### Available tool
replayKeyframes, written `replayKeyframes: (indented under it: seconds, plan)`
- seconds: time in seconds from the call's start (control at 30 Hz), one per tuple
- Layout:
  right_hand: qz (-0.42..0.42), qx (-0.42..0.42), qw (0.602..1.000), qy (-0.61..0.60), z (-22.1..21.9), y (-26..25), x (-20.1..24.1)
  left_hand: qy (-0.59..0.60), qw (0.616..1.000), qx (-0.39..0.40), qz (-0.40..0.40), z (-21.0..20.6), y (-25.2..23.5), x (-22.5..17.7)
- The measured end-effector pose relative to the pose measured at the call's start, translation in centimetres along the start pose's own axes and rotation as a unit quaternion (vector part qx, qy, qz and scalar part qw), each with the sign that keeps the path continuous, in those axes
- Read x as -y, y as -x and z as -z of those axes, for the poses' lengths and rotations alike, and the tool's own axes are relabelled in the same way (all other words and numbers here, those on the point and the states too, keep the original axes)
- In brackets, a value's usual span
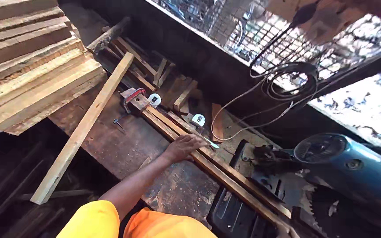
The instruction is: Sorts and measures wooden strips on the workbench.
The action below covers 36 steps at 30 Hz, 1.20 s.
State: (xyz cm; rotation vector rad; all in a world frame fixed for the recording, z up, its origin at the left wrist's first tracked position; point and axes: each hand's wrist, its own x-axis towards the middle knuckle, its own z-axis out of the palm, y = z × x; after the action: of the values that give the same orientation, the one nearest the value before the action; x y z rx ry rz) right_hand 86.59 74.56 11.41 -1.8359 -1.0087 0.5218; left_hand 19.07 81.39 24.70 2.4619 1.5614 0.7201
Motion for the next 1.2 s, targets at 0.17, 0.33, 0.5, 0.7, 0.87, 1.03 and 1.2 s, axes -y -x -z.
replayKeyframes:
  seconds: [0.17,0.33,0.5,0.7,0.87,1.03,1.2]
  plan:
    - [-0.079,-0.027,0.996,-0.01,-5.6,7.7,18.1,-0.028,0.998,0.046,0.014,0.5,-0.9,0.5]
    - [-0.125,-0.039,0.991,-0.029,-6.6,10.4,23.3,-0.057,0.994,0.095,-0.012,1.5,-2.3,0.8]
    - [-0.092,-0.005,0.995,0.044,-5.1,10.0,21.5,-0.061,0.992,0.108,-0.037,1.1,-2.3,0.8]
    - [-0.063,0.038,0.989,0.126,-3.6,8.9,19.5,-0.09,0.987,0.131,-0.029,1.0,-2.8,0.1]
    - [-0.078,0.125,0.987,0.07,-2.0,9.3,20.4,-0.091,0.984,0.153,-0.026,1.1,-2.7,0.5]
    - [-0.056,0.055,0.997,-0.028,5.5,14.7,22.0,-0.104,0.98,0.163,-0.041,0.9,-3.3,-0.2]
    - [-0.039,-0.08,0.99,-0.112,16.7,21.2,19.4,-0.159,0.97,0.18,-0.028,1.1,-3.5,-1.0]
